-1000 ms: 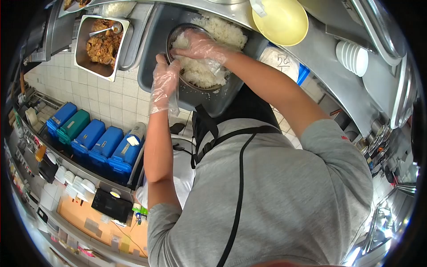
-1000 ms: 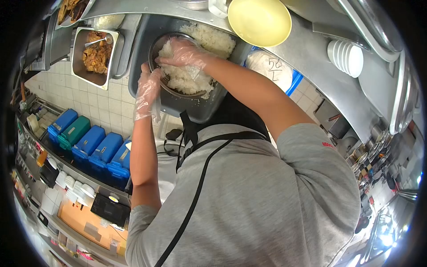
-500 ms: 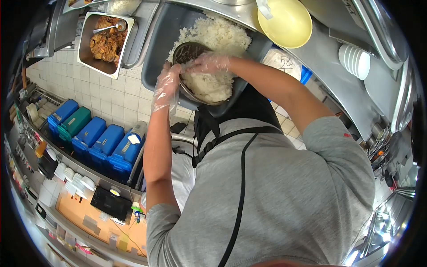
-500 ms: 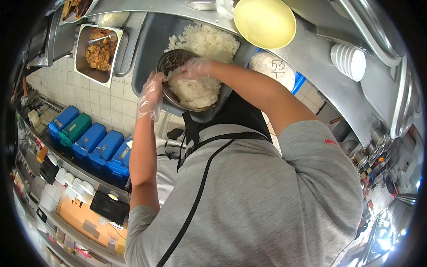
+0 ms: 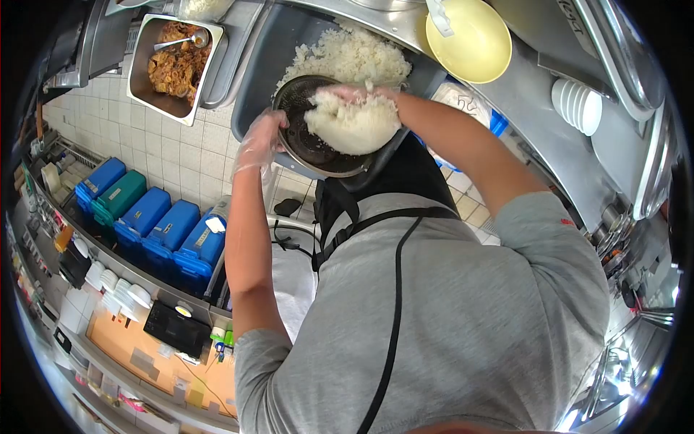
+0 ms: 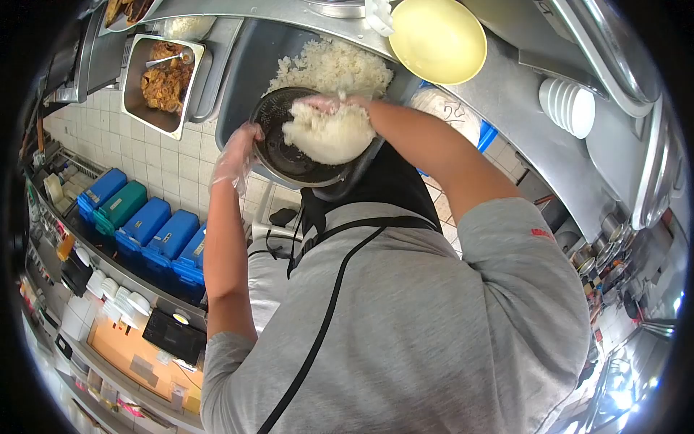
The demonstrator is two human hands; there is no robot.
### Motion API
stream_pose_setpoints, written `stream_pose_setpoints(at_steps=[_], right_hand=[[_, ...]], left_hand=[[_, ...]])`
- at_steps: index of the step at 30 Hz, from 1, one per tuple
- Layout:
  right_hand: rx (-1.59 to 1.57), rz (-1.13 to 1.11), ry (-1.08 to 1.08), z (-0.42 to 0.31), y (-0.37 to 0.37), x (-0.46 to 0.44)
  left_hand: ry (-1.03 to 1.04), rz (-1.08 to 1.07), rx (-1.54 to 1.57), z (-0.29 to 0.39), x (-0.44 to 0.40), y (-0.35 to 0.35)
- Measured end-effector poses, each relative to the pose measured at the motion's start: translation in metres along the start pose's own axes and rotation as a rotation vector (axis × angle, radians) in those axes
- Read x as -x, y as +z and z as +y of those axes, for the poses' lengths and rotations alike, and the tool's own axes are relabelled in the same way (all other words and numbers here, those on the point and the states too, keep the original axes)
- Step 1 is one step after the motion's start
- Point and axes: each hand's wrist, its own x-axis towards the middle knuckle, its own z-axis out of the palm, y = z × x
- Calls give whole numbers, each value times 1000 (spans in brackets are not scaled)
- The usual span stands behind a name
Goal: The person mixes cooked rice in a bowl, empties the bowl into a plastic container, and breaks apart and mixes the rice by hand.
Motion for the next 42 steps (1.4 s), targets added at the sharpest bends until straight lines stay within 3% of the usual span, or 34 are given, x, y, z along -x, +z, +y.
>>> stream_pose_setpoints(at_steps=[1,2,5,6,7,9,11,12,16,20,22,23,25,26,28,29,31,33,34,36,37,39,40,42], right_hand=[[-78,-40,-16,-4,-12,2],[-262,32,-210,2,-21,5],[-198,97,-271,-27,-39,34],[-175,117,-289,-33,-47,41],[-337,199,-264,-43,-52,48],[-495,282,-234,-48,-50,50],[-402,1007,-228,-78,38,88],[-460,633,-355,-67,21,91],[-449,685,-527,-60,61,111],[-647,692,-517,-33,4,93],[-657,674,-522,-27,-11,84],[-689,773,-473,-25,-21,75],[-721,873,-421,-14,-40,61],[-493,900,-466,-4,-53,55],[-260,915,-506,14,-79,43],[380,1076,-799,19,-83,43],[1055,1153,-1052,22,-79,44],[356,1004,-449,-12,-1,75],[359,1001,-449,-19,14,79],[787,836,-356,-26,30,82],[788,836,-356,-23,34,75],[1329,643,-625,-13,45,52],[1326,645,-624,-16,57,44],[1736,619,-1157,-29,84,34]], left_hand=[[60,-6,-86,-2,5,-2],[61,-8,-85,-11,3,-5],[147,51,-127,-33,5,-3],[183,74,-4,-37,11,2],[219,98,121,-40,13,4],[274,131,82,-55,4,1],[332,156,40,-59,0,2],[297,164,42,-55,3,4],[176,248,175,-24,34,21],[146,165,298,-23,41,15],[274,179,-125,-16,54,11],[275,179,-125,-4,66,14],[53,423,-98,13,86,24],[53,423,-98,8,86,21],[338,499,-746,-4,84,12],[335,502,-745,1,92,15],[206,671,-656,13,105,25],[196,677,-666,15,110,25],[192,680,-677,16,112,23],[240,661,-646,18,115,22],[290,641,-615,20,117,22],[321,608,-657,31,124,29],[352,577,-699,36,127,34],[434,581,-714,44,129,46]])
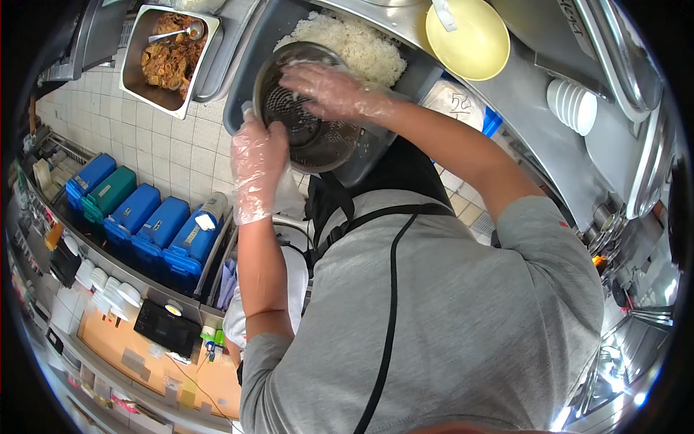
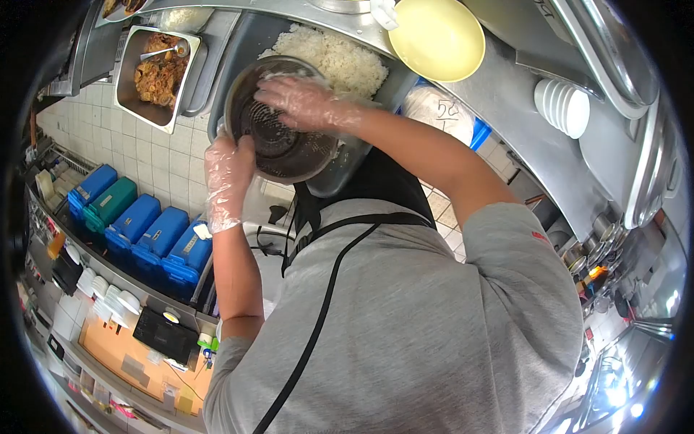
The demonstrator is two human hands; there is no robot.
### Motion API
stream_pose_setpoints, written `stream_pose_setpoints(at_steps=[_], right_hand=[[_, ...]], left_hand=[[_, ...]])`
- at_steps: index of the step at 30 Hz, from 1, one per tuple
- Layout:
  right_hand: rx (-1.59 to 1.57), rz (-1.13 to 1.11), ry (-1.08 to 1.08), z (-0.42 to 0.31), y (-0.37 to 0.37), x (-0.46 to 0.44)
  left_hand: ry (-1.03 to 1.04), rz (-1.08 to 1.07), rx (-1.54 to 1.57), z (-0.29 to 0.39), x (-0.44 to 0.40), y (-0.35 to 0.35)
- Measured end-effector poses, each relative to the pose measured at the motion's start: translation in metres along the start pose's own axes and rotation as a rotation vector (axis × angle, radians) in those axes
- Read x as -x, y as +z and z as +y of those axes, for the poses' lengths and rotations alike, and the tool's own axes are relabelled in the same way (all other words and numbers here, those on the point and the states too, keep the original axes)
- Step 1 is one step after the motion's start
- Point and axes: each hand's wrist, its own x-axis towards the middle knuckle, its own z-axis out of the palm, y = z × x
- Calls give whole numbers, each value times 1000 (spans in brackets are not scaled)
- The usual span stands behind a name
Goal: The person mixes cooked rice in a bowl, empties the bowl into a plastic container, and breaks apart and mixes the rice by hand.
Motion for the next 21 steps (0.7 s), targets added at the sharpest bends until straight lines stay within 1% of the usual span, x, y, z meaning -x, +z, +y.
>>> stream_pose_setpoints(at_steps=[1,2,3,5,7,8,10,11,13,14,15,16,17,19,20,21], right_hand=[[-2,4,0,1,2,-1],[70,-99,-7,4,3,-4],[144,-201,-13,8,4,-8],[139,-214,-31,20,8,6],[217,-496,-72,24,10,14],[218,-494,-77,27,9,12],[366,-735,121,28,7,11],[364,-739,121,23,-2,7],[319,-731,356,16,-20,2],[320,-733,359,12,-19,1],[219,-614,390,7,-15,-5],[117,-492,417,4,-10,-9],[114,-490,417,-1,-4,-7],[7,77,161,-11,15,2],[136,94,115,-16,23,8],[137,97,114,-16,28,17]], left_hand=[[74,32,5,4,-1,1],[135,75,-42,-2,-5,7],[137,78,-46,-4,-7,7],[159,199,-65,-6,-9,8],[151,201,-66,-14,-13,9],[139,209,-67,-17,-16,9],[119,211,-92,-20,-15,15],[102,207,-117,-19,-13,18],[98,205,-99,-14,-12,20],[96,204,-85,-13,-12,20],[98,204,-84,-13,-12,20],[93,185,-5,-12,-13,20],[86,164,71,-11,-13,20],[100,188,68,-6,-11,19],[117,213,69,-4,-11,19],[119,215,68,-7,-12,18]])
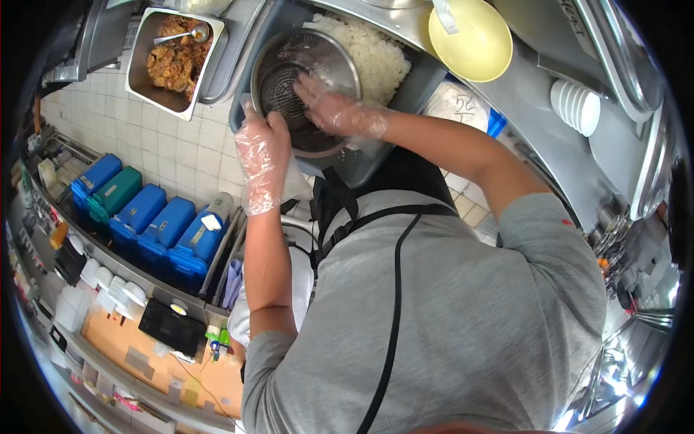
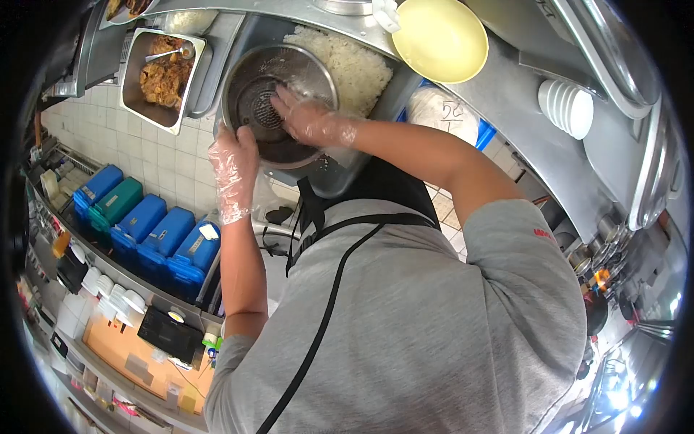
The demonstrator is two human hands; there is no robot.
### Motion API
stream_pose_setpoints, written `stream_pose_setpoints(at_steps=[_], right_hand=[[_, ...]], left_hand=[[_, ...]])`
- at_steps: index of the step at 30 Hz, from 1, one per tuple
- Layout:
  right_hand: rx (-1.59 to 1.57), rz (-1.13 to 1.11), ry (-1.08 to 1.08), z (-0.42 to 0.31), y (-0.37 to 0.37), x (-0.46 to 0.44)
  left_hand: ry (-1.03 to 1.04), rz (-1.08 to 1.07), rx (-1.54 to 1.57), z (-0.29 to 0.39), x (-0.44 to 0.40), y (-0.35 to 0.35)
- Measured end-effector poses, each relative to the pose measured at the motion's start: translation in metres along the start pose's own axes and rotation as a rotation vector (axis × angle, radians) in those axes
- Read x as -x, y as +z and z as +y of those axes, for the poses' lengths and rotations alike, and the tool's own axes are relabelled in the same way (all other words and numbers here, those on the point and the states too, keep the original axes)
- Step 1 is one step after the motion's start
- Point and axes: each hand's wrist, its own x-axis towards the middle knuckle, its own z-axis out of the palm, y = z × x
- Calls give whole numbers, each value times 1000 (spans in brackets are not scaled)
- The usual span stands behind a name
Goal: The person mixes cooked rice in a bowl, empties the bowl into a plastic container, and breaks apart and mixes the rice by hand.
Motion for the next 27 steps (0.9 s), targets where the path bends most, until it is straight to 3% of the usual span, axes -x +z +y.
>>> stream_pose_setpoints(at_steps=[2,3,5,9,11,12,14,15,17,18,21,22,24,27], right_hand=[[-397,-639,241,0,-6,15],[-395,-641,241,4,-8,19],[-192,-937,216,11,-14,20],[-17,-930,325,41,-39,-4],[302,-957,350,69,-29,-16],[301,-958,344,76,-20,-18],[300,-482,432,87,4,-18],[295,-480,428,96,20,-28],[404,-621,278,103,46,-50],[399,-619,275,107,48,-54],[429,-834,423,113,42,-79],[426,-833,421,121,47,-82],[397,-804,443,130,53,-78],[406,-658,454,141,63,-58]], left_hand=[[18,47,-41,-11,-2,-1],[17,47,-39,-16,-2,0],[-52,0,-130,-24,0,1],[-70,5,-184,-28,8,3],[-95,39,-200,-32,10,2],[-100,43,-201,-34,9,3],[-119,-31,-183,-41,9,6],[-122,-28,-188,-44,9,8],[-216,-279,-86,-51,9,16],[-220,-276,-91,-57,12,26],[-73,-303,-168,-62,22,41],[-50,-332,-187,-59,23,42],[-426,-361,120,-50,26,44],[-344,-209,78,-61,33,62]])
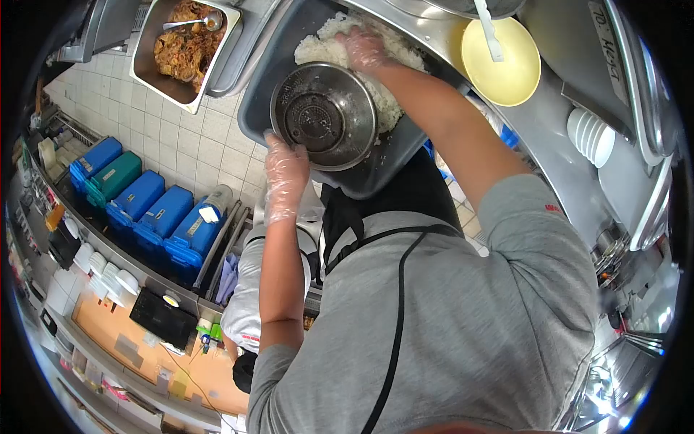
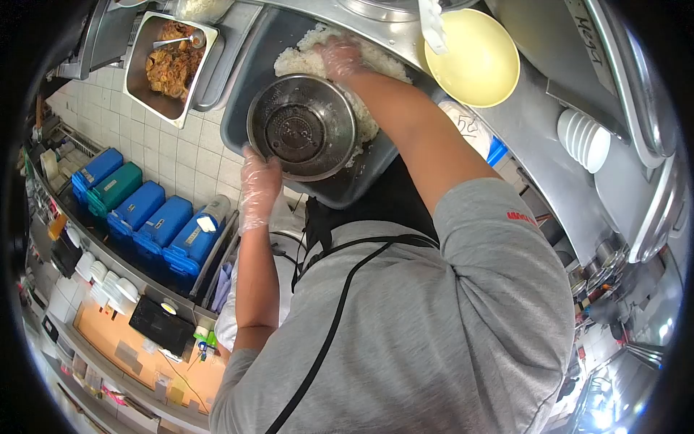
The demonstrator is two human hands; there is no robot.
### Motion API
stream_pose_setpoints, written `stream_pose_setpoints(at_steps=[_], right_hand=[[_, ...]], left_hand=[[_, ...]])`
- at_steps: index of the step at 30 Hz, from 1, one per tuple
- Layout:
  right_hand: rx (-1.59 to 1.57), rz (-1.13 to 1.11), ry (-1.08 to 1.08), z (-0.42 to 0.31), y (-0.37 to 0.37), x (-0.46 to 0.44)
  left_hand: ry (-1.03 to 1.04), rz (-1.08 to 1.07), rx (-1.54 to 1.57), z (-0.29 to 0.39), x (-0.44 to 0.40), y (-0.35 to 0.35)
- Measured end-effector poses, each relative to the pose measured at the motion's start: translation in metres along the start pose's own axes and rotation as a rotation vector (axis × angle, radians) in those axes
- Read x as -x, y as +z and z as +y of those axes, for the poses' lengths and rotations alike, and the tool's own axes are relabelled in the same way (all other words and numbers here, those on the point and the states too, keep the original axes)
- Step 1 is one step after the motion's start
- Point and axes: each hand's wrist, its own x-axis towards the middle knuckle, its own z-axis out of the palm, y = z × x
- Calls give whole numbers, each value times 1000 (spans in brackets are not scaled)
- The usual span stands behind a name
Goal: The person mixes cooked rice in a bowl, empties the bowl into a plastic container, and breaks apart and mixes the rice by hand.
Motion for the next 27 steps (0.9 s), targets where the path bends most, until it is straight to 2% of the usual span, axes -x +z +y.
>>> stream_pose_setpoints(at_steps=[1,2,4,5,7,8,9,11,13,15,16,17,19,20,21,22,24,25,27], right_hand=[[7,0,-3,4,0,0],[4,8,12,11,8,3],[66,46,20,34,26,8],[131,86,10,50,43,6],[407,249,-86,98,107,-17],[597,405,-115,101,104,-11],[232,210,-42,110,96,-11],[-317,47,278,74,10,35],[-517,52,462,60,-24,56],[-553,35,593,52,-46,73],[-342,-39,399,69,-21,69],[-267,-83,369,73,-12,75],[-117,-163,302,83,6,87],[-49,-206,224,83,9,94],[17,-246,145,84,14,97],[9,-245,168,81,46,95],[-721,-4,590,76,120,85],[-903,-32,624,65,79,102],[-1258,-76,725,40,-18,140]], left_hand=[[79,101,7,-4,-1,3],[76,102,14,3,-1,-1],[217,359,-333,19,-4,-13],[216,362,-324,29,-9,-19],[354,251,-317,47,-19,-27],[530,265,-310,52,-27,-25],[539,261,-302,59,-40,-19],[642,89,-252,79,-77,0],[658,129,-394,92,-127,36],[630,81,-468,106,-163,63],[585,48,-544,113,-178,73],[607,37,-545,121,-188,78],[485,-356,-593,135,-213,87],[529,-346,-573,103,-254,138],[550,-355,-580,105,-255,138],[605,-448,-610,108,-248,134],[388,-612,-463,114,-259,144],[399,-614,-471,120,-258,137],[256,-911,-215,126,-241,109]])
